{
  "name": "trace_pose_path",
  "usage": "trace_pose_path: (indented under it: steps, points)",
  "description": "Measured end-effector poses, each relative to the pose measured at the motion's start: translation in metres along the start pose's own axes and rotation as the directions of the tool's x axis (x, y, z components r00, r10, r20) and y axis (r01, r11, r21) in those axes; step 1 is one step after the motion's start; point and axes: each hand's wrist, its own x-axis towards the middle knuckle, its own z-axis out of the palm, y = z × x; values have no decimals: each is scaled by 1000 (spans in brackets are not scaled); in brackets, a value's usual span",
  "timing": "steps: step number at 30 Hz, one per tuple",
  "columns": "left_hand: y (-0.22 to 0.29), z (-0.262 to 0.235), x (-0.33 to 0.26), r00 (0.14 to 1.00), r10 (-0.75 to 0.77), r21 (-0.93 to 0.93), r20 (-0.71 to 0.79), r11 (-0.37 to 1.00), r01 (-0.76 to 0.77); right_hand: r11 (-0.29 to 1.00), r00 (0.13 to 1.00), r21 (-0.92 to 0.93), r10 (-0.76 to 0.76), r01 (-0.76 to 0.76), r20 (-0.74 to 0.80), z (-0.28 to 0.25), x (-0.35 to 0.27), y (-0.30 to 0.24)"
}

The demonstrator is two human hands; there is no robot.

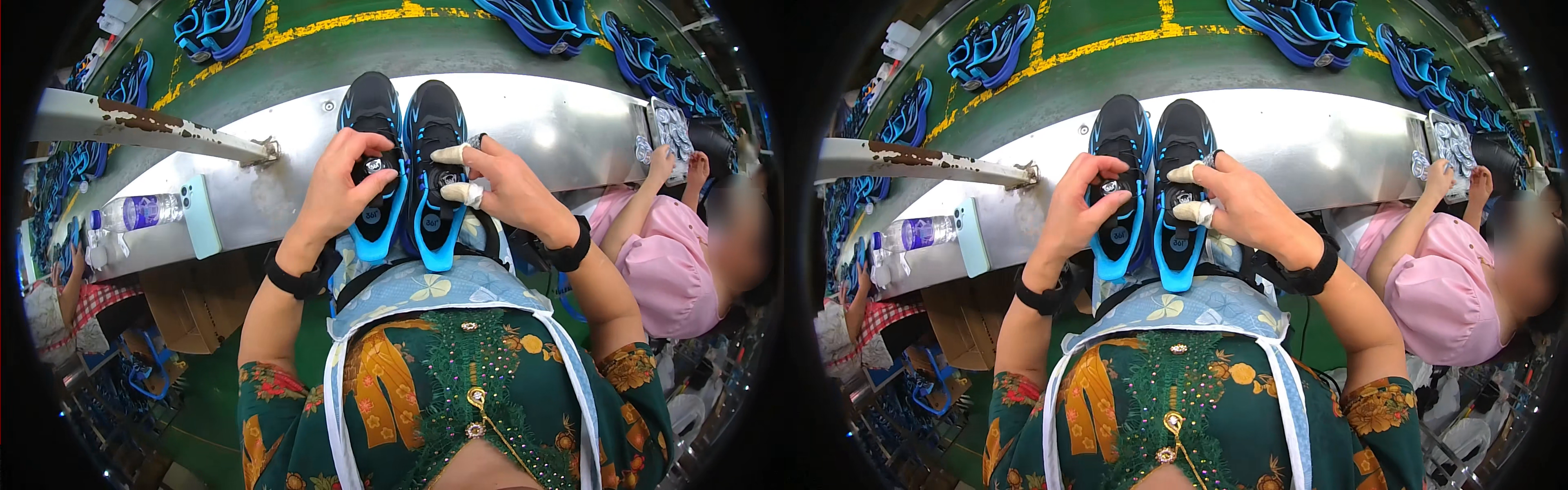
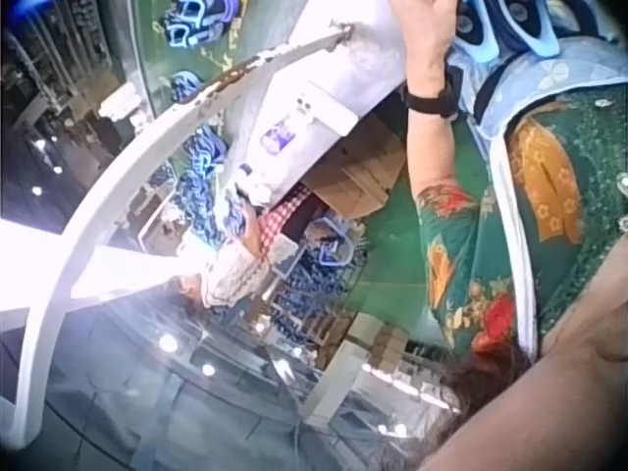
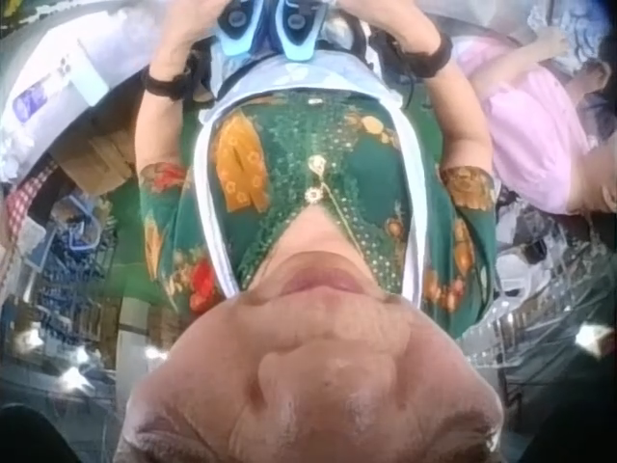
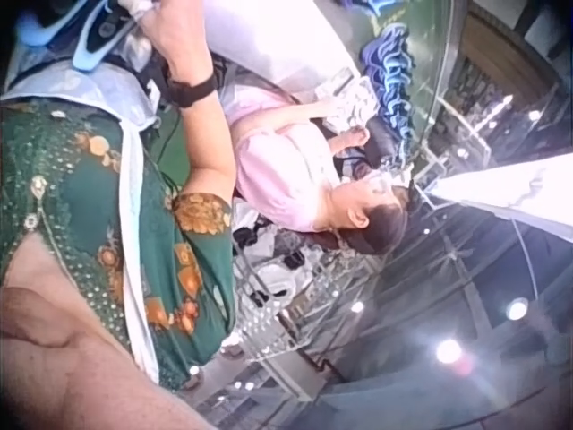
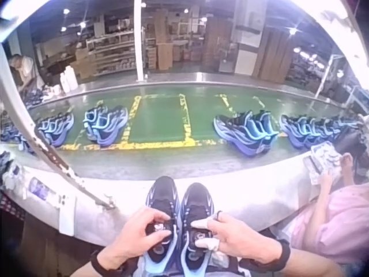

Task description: Cleaning blue and black athletic shoes on an assembly line.

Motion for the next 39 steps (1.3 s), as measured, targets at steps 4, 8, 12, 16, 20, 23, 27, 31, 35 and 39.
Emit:
trace_pose_path:
  steps: [4, 8, 12, 16, 20, 23, 27, 31, 35, 39]
  points:
    - [-13, -8, -1, 988, -46, -537, 150, 835, 120, 994, 990, 17, 107, -109, 92, -5, 3, -5]
    - [-4, -4, -3, 999, 18, 56, -41, 998, -16, 989, 987, 60, 128, -135, 100, -6, 4, -6]
    - [-23, -16, 3, 983, 95, -367, 157, 930, -31, 994, 992, 70, 79, -86, 95, -7, 7, -3]
    - [-1, -4, 0, 988, 140, -119, -67, 982, -147, 989, 986, 61, 126, -133, 110, -9, 11, -6]
    - [-27, -10, -3, 997, 63, -376, 33, 925, -46, 991, 989, 79, 101, -109, 108, -11, 12, -6]
    - [-17, -12, -1, 980, 193, -198, 52, 964, -180, 991, 985, 59, 109, -118, 133, -12, 14, -6]
    - [-7, -2, -3, 1000, 17, -94, -16, 995, -18, 992, 984, 41, 116, -123, 136, -12, 16, -7]
    - [-29, -24, 3, 956, 214, -254, 202, 954, -160, 992, 987, 39, 111, -117, 118, -11, 15, -8]
    - [-11, -10, -2, 983, 173, -75, -56, 981, -176, 992, 983, 14, 126, -129, 131, -10, 17, -6]
    - [-21, -14, 0, 993, 104, -173, 56, 980, -93, 995, 989, 22, 99, -102, 108, -10, 17, -7]
